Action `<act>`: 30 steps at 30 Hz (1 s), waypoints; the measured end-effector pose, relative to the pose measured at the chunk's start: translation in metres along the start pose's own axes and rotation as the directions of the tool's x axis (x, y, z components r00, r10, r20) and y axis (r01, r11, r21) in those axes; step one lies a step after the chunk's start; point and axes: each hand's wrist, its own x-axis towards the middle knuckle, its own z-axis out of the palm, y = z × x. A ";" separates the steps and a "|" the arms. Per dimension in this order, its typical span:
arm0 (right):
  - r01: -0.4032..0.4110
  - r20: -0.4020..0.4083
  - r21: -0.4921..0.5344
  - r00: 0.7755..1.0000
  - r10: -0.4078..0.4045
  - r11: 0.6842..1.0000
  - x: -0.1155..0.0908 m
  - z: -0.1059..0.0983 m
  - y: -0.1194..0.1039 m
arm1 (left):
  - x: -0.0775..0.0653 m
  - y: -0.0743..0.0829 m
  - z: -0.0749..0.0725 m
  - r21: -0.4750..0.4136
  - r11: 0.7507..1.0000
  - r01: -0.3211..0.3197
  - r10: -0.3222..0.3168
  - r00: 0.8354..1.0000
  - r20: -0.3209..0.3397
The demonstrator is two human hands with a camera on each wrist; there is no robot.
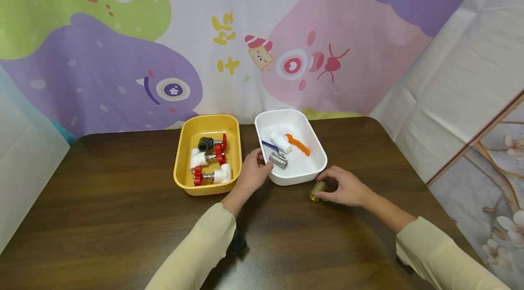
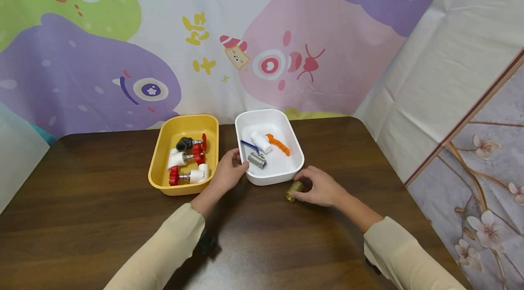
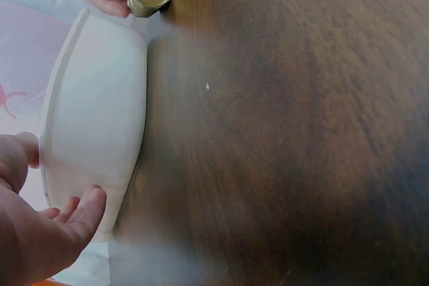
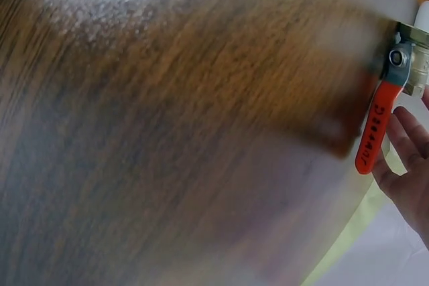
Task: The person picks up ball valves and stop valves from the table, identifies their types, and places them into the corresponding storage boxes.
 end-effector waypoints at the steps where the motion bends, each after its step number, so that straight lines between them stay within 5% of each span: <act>1: -0.002 0.007 0.003 1.000 0.002 1.000 0.000 0.001 0.000 | 0.000 0.000 0.000 -0.001 1.000 -0.001 0.001 1.000 0.000; 30: 0.087 0.104 -0.037 0.991 -0.083 0.996 0.000 0.008 -0.006 | 0.001 0.000 0.001 0.004 1.000 -0.008 0.008 1.000 -0.007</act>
